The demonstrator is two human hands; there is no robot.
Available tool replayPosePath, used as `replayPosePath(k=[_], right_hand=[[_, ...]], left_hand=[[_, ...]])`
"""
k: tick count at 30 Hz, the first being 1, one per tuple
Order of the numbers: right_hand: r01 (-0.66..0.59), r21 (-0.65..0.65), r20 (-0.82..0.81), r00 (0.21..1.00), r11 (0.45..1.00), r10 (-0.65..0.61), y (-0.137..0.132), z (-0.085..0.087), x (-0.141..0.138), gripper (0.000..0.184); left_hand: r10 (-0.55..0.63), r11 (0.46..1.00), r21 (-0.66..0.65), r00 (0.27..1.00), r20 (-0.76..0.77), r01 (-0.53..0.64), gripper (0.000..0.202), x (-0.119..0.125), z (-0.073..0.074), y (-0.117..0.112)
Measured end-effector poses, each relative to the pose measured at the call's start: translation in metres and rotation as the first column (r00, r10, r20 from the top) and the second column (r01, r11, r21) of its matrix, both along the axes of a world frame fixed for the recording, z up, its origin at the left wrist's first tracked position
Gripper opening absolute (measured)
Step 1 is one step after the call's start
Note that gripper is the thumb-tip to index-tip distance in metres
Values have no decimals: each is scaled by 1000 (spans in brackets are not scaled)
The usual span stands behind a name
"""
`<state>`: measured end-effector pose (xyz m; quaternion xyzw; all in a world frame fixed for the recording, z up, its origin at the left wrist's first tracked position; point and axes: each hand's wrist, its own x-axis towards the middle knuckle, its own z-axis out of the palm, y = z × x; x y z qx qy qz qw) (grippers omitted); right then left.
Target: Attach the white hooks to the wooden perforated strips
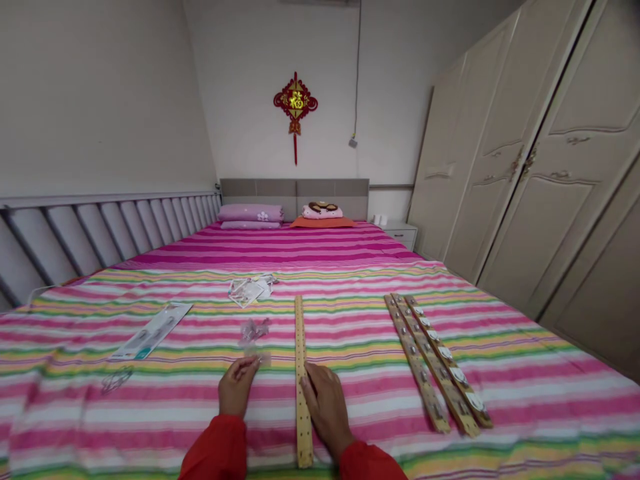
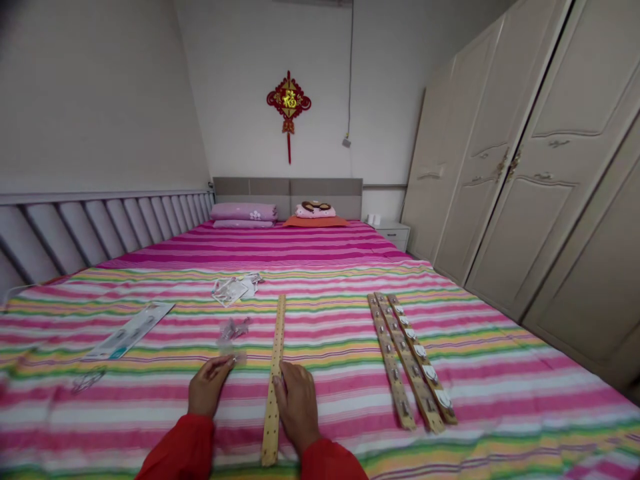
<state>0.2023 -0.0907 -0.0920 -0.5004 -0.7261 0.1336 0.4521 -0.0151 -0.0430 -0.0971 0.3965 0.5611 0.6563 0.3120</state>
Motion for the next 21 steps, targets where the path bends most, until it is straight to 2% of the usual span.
replayPosePath(k=[7,13,21], right_hand=[[3,4,1,1000,1000,-3,0,0,0,30],[16,4,9,1000,1000,-16,0,0,0,29],[15,19,4,1000,1000,-15,1,-1,1,32]], left_hand=[[8,999,-54,996,85,-4,39,-12,2,-4],[-60,997,-35,948,314,75,50,-18,-7,0],[-65,993,-78,970,236,85,54,-14,-1,0]])
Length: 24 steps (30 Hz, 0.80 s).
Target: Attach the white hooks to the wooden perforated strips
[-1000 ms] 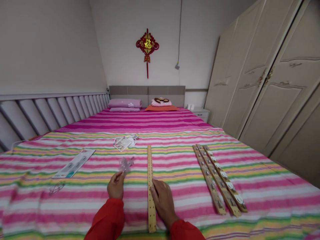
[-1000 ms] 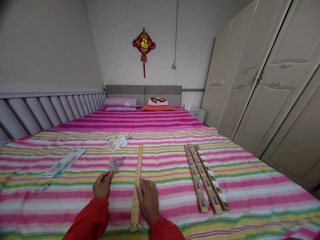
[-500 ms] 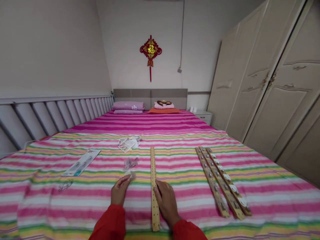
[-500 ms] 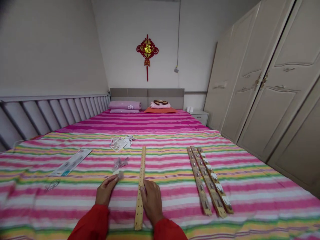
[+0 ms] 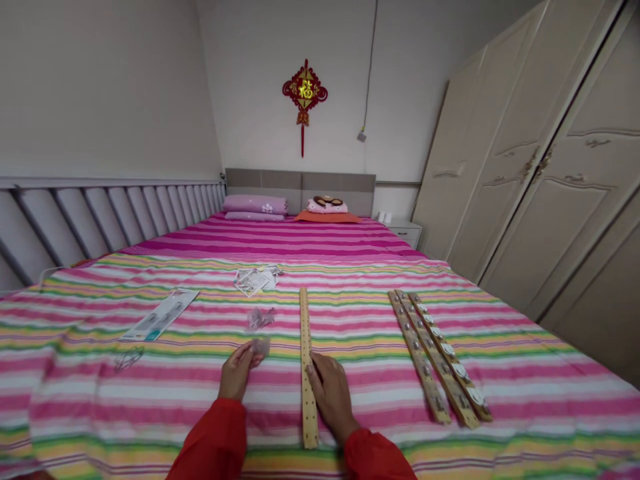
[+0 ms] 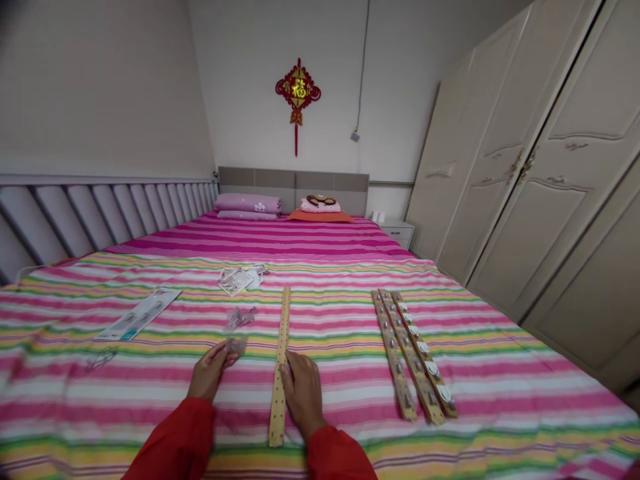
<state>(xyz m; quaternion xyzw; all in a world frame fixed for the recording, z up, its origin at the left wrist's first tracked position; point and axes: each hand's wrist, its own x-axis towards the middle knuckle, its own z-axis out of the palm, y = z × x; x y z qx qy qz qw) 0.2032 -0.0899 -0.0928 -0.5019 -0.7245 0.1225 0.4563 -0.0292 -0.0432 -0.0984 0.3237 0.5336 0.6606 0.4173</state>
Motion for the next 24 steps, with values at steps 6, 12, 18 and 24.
replayPosePath(k=[6,12,18,24], right_hand=[[-1,-57,-187,982,998,-10,11,-1,1,28],[43,36,-161,986,998,-37,17,30,-36,11],[-28,19,61,998,999,27,25,48,-90,16],[85,-19,93,992,996,-83,37,42,-106,18]], left_hand=[[-8,1000,4,999,-37,8,55,-2,0,1],[-32,999,37,993,-113,36,48,2,3,-2],[-58,995,71,992,-110,66,41,3,4,-4],[-96,994,42,988,-124,102,37,4,7,-6]])
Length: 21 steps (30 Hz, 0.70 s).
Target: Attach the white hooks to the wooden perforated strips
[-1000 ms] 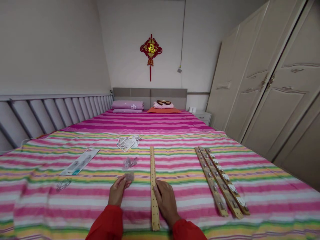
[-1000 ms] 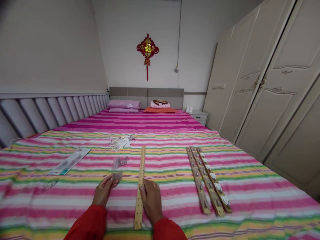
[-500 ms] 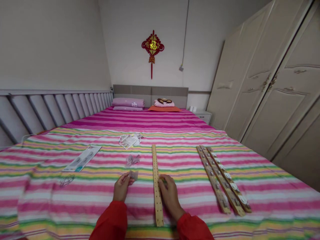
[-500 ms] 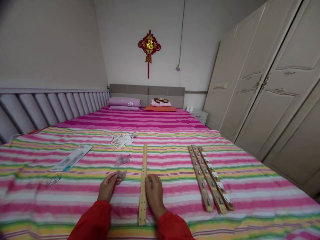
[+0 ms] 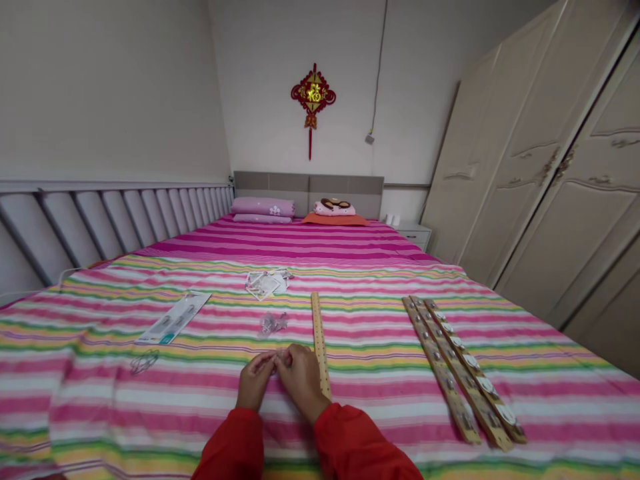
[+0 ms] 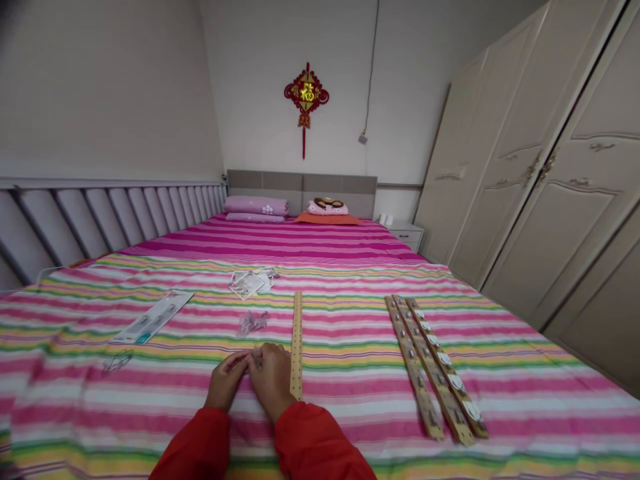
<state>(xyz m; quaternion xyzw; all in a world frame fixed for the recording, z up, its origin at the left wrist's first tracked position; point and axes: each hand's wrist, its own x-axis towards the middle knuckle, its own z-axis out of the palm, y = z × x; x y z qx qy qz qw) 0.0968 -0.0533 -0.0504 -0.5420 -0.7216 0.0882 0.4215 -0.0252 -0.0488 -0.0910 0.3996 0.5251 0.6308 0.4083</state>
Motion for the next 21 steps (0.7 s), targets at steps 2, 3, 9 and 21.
replayPosePath(k=[2,3,9,21], right_hand=[[21,-15,3,1000,1000,-21,2,-1,1,17],[26,-25,0,1000,999,-26,3,-2,2,17],[13,-43,-68,998,999,-16,5,-6,9,20],[-64,-95,-210,977,993,43,3,-1,21,22]], left_hand=[[-18,1000,-16,1000,-1,18,37,1,1,-1],[-26,999,-18,1000,-3,26,38,2,1,-1],[-69,997,23,997,-29,70,46,6,-5,0],[-47,996,68,996,-81,53,36,9,-8,1]])
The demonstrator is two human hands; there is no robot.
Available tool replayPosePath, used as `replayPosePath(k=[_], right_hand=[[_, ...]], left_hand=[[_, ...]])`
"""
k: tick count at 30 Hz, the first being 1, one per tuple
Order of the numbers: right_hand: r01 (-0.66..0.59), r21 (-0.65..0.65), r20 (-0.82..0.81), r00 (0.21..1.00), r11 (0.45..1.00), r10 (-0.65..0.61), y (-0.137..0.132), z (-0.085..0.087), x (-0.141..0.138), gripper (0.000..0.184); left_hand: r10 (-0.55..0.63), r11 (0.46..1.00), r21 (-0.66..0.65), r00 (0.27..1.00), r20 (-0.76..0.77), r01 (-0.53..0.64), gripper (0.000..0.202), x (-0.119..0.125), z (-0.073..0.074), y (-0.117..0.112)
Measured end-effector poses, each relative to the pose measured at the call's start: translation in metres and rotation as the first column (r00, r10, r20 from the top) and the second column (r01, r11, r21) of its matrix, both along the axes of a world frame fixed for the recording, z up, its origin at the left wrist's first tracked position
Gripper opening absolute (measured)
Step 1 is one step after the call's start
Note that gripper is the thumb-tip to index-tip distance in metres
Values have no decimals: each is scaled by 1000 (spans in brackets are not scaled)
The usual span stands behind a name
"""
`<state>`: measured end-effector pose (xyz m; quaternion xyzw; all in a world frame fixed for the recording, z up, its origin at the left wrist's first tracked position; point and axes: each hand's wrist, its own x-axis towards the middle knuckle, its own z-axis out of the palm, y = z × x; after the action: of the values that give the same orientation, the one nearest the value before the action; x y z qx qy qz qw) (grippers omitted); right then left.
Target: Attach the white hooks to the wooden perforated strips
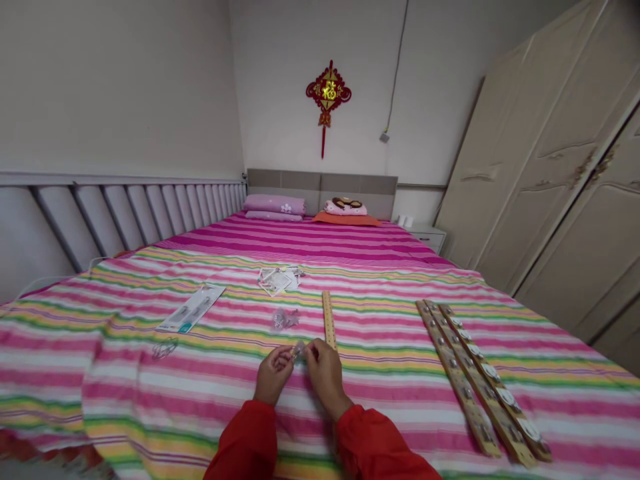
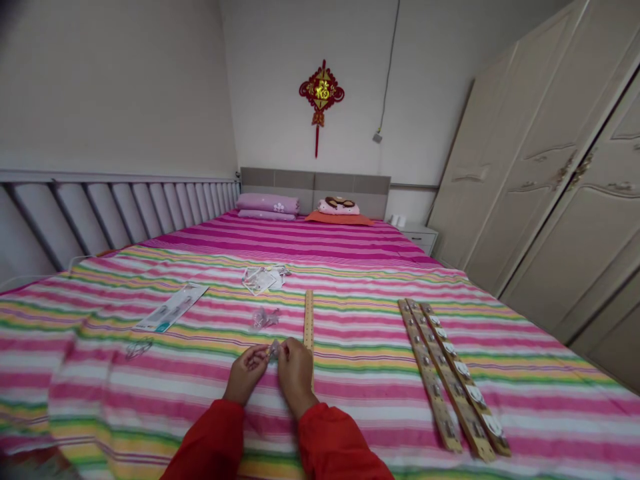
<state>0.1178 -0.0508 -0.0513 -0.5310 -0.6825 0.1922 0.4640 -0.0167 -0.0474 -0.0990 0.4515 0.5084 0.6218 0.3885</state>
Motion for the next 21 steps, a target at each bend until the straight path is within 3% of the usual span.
replayPosePath(k=[6,12,21], right_hand=[[6,-70,-291,956,998,-26,9,-9,3,18],[-109,-133,-670,742,985,-8,17,-4,13,19],[-308,-274,-861,500,911,-90,-15,10,54,25]], left_hand=[[39,999,-25,999,28,-38,35,0,1,-1],[52,999,5,998,17,-52,34,0,1,-2],[111,991,-91,984,138,-99,45,-5,4,-4]])
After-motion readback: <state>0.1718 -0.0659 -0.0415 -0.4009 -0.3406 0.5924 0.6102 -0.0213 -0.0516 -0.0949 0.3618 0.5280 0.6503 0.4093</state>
